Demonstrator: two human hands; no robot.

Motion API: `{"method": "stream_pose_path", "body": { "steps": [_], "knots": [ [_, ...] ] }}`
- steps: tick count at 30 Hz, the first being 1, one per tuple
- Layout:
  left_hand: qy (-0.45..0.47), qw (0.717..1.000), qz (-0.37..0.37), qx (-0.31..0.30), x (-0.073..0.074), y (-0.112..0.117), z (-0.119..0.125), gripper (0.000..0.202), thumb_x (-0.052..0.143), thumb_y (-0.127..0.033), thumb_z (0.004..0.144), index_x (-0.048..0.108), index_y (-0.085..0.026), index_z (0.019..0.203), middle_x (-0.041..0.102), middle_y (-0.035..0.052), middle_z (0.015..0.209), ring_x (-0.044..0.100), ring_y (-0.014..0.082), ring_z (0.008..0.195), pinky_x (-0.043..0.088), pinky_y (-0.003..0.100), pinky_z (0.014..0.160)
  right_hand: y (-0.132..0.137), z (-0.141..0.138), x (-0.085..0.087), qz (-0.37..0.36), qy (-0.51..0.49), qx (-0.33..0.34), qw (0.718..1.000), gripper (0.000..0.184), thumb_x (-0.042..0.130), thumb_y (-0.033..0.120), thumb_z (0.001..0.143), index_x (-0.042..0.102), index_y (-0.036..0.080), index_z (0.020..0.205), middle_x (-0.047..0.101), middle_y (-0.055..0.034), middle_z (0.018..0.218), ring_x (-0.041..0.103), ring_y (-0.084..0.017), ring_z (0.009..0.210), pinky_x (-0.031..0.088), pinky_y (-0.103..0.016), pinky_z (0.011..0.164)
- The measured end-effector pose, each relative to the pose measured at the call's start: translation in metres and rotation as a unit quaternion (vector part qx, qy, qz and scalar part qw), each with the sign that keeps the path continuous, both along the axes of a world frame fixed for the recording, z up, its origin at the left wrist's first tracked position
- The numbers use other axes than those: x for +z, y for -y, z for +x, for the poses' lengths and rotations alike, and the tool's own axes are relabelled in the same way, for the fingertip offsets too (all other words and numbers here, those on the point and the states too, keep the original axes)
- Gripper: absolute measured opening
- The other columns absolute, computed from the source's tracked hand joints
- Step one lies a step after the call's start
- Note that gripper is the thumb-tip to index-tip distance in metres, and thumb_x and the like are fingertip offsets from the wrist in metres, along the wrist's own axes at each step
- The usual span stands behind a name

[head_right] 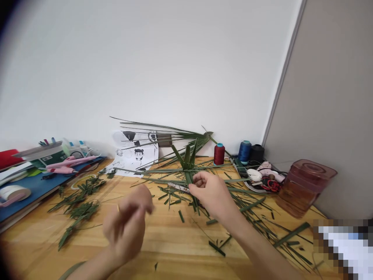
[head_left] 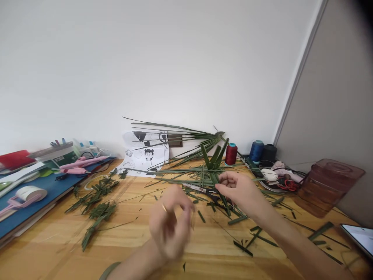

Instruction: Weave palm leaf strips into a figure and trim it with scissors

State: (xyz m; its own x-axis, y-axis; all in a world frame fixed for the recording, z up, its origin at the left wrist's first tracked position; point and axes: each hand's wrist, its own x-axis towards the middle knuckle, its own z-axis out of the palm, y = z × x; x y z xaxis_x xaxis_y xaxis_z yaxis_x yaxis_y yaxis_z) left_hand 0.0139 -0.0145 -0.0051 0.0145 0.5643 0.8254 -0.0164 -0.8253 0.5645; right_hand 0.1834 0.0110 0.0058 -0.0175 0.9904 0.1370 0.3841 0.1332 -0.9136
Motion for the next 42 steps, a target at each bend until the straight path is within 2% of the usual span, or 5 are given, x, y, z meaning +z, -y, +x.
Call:
{"method": "stream_pose_path", "body": {
  "steps": [5, 11, 18, 26, 42],
  "knots": [
    [-0.342, 0.922, -0.172, -0.061, -0.008, 0.010, 0.013, 0.023, 0.040, -0.015, 0.075, 0.058, -0.015, 0.060, 0.059, 0.0037, 0.054, 0.050, 0.0119, 0.050, 0.035, 0.023, 0.050, 0.003, -0.002, -0.004, 0.031, 0.015, -0.002, 0.999, 0.015, 0.054, 0.024, 0.067, 0.055, 0.017, 0.081, 0.048, 0.0045, 0.057, 0.044, -0.009, 0.049, 0.033, -0.019, 0.042],
    [-0.295, 0.816, -0.434, -0.243, -0.035, -0.012, 0.021, 0.039, 0.042, -0.011, 0.064, 0.051, -0.017, 0.102, 0.064, 0.0019, 0.068, 0.055, 0.0115, 0.046, 0.036, 0.019, 0.041, 0.011, -0.006, 0.000, 0.013, 0.036, 0.044, 0.998, 0.016, 0.050, 0.026, 0.073, 0.053, 0.019, 0.086, 0.045, 0.0067, 0.053, 0.043, -0.008, 0.041, 0.033, -0.019, 0.038],
    [0.130, 0.833, -0.497, -0.207, -0.018, -0.022, 0.018, 0.021, 0.055, -0.026, 0.069, 0.061, -0.012, 0.084, 0.059, 0.0072, 0.083, 0.056, 0.0150, 0.075, 0.046, 0.024, 0.061, 0.012, -0.008, -0.006, 0.020, 0.093, 0.092, 0.991, 0.011, 0.050, 0.026, 0.074, 0.057, 0.020, 0.080, 0.044, 0.0059, 0.053, 0.044, -0.009, 0.048, 0.032, -0.020, 0.044],
    [0.143, 0.834, -0.514, -0.141, -0.015, -0.021, 0.017, 0.024, 0.071, -0.022, 0.055, 0.051, -0.013, 0.047, 0.045, -0.0039, 0.052, 0.045, 0.0063, 0.054, 0.041, 0.019, 0.056, 0.015, -0.013, -0.002, 0.011, 0.064, 0.133, 0.989, 0.015, 0.051, 0.028, 0.074, 0.061, 0.018, 0.075, 0.059, 0.0002, 0.067, 0.051, -0.013, 0.062, 0.036, -0.022, 0.053],
    [0.084, 0.835, -0.513, -0.178, -0.007, -0.025, 0.008, 0.015, 0.065, -0.026, 0.062, 0.062, -0.012, 0.061, 0.064, 0.0041, 0.068, 0.059, 0.0159, 0.066, 0.045, 0.030, 0.069, 0.005, -0.007, 0.000, -0.088, -0.060, 0.168, 0.980, 0.014, 0.059, 0.027, 0.068, 0.061, 0.013, 0.063, 0.049, 0.0040, 0.053, 0.042, -0.007, 0.049, 0.032, -0.019, 0.046]
  ]
}}
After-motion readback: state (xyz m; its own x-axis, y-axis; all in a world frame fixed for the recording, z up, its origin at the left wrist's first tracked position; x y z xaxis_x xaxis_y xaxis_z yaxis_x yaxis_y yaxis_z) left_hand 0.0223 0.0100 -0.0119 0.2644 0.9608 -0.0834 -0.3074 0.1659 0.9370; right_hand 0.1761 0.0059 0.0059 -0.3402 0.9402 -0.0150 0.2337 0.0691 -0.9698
